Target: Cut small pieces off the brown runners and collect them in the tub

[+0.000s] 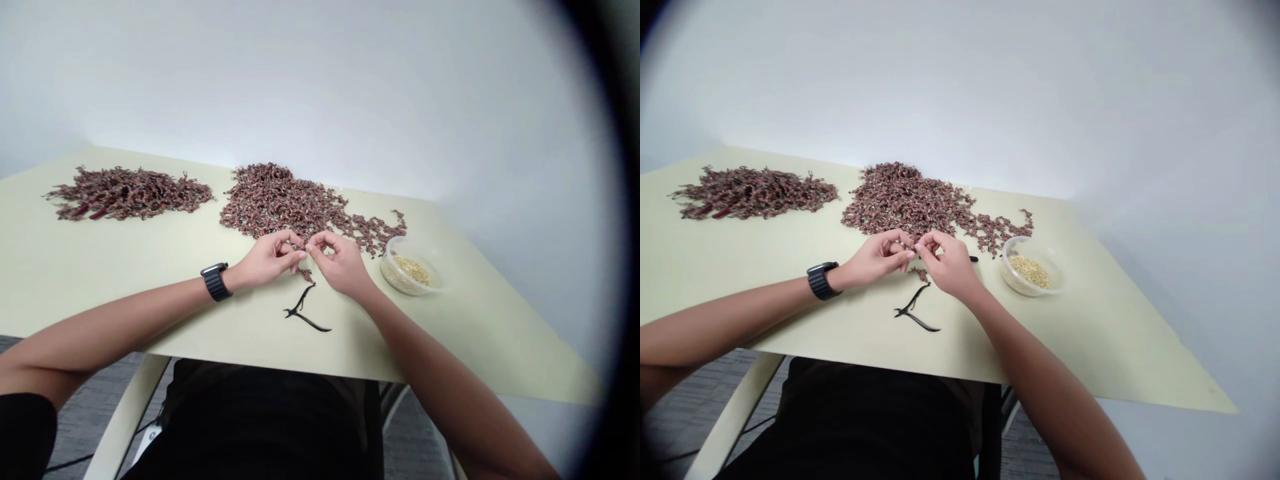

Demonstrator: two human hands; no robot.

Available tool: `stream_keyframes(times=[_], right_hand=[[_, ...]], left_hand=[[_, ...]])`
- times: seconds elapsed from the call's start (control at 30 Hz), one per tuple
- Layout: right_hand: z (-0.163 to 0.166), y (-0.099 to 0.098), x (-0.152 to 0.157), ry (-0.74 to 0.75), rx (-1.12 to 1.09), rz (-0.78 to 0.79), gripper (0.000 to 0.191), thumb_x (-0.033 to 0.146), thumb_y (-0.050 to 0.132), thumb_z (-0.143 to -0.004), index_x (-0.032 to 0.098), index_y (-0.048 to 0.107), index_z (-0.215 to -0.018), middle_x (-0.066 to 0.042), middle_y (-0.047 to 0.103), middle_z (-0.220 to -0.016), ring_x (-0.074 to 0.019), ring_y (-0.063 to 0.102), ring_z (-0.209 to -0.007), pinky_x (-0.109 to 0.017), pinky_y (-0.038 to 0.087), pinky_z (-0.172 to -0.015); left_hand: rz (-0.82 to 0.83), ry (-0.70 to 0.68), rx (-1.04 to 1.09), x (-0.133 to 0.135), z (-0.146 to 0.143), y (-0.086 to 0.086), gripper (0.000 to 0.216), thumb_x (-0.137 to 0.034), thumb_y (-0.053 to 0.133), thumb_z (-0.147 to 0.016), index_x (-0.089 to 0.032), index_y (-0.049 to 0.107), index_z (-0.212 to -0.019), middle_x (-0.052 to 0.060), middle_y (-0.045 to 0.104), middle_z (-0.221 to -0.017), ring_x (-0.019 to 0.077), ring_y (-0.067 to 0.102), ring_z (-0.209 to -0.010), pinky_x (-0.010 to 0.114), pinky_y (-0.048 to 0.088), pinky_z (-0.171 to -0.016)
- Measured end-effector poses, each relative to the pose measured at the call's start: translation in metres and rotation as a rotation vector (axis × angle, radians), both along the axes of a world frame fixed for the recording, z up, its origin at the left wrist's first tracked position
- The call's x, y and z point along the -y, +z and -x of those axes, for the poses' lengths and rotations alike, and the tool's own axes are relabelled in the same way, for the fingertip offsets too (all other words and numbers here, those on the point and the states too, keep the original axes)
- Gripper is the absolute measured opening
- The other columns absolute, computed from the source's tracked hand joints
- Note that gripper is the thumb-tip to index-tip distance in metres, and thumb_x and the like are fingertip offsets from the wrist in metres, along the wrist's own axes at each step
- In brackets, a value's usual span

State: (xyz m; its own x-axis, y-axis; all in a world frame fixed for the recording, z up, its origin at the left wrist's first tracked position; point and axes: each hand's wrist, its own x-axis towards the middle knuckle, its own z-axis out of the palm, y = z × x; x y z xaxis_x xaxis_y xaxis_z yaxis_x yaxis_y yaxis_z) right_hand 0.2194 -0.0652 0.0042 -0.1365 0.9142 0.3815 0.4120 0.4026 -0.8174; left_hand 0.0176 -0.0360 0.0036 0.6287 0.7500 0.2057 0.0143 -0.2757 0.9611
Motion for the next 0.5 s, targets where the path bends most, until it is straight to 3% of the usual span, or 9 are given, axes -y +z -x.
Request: stream_keyframes(times=[0.13, 0.27, 0.4, 0.5], right_hand=[[-0.0007, -0.0019, -0.0013, 0.036, -0.093, 0.124, 0.027, 0.045, 0.066, -0.091, 0.019, 0.064, -0.088, 0.000, 0.057, -0.075, -0.0098, 0.049, -0.056, -0.022, 0.040, -0.047], [-0.0010, -0.0061, -0.0042, 0.144, -0.346, 0.371, 0.032, 0.050, 0.071, -0.088, 0.019, 0.064, -0.090, 0.002, 0.054, -0.068, -0.0090, 0.049, -0.049, -0.024, 0.041, -0.047], [-0.0006, -0.0057, -0.0064, 0.248, -0.606, 0.608, 0.031, 0.044, 0.080, -0.081, 0.017, 0.063, -0.083, 0.004, 0.049, -0.065, -0.0075, 0.044, -0.052, -0.023, 0.041, -0.049], [-0.0009, -0.0039, -0.0068, 0.307, -0.679, 0.696, 0.032, 0.040, 0.082, -0.079, 0.016, 0.061, -0.078, 0.003, 0.050, -0.067, -0.0071, 0.042, -0.056, -0.021, 0.037, -0.049]], left_hand=[[-0.053, 0.032, -0.028, -0.0008, 0.0001, -0.0032, 0.031, -0.043, 0.065, -0.095, -0.015, 0.055, -0.102, -0.001, 0.062, -0.063, 0.0064, 0.046, -0.050, 0.018, 0.032, -0.050], [-0.113, 0.043, -0.039, -0.0013, 0.0008, -0.0055, 0.028, -0.040, 0.065, -0.095, -0.016, 0.054, -0.103, -0.002, 0.061, -0.063, 0.0073, 0.047, -0.052, 0.018, 0.035, -0.053], [-0.201, 0.075, -0.096, -0.0023, 0.0026, -0.0075, 0.027, -0.038, 0.063, -0.096, -0.016, 0.055, -0.107, -0.001, 0.063, -0.066, 0.0093, 0.053, -0.058, 0.019, 0.038, -0.057], [-0.215, 0.082, -0.111, -0.0024, 0.0031, -0.0083, 0.027, -0.039, 0.064, -0.096, -0.016, 0.056, -0.107, 0.000, 0.064, -0.067, 0.0100, 0.055, -0.060, 0.020, 0.038, -0.057]])
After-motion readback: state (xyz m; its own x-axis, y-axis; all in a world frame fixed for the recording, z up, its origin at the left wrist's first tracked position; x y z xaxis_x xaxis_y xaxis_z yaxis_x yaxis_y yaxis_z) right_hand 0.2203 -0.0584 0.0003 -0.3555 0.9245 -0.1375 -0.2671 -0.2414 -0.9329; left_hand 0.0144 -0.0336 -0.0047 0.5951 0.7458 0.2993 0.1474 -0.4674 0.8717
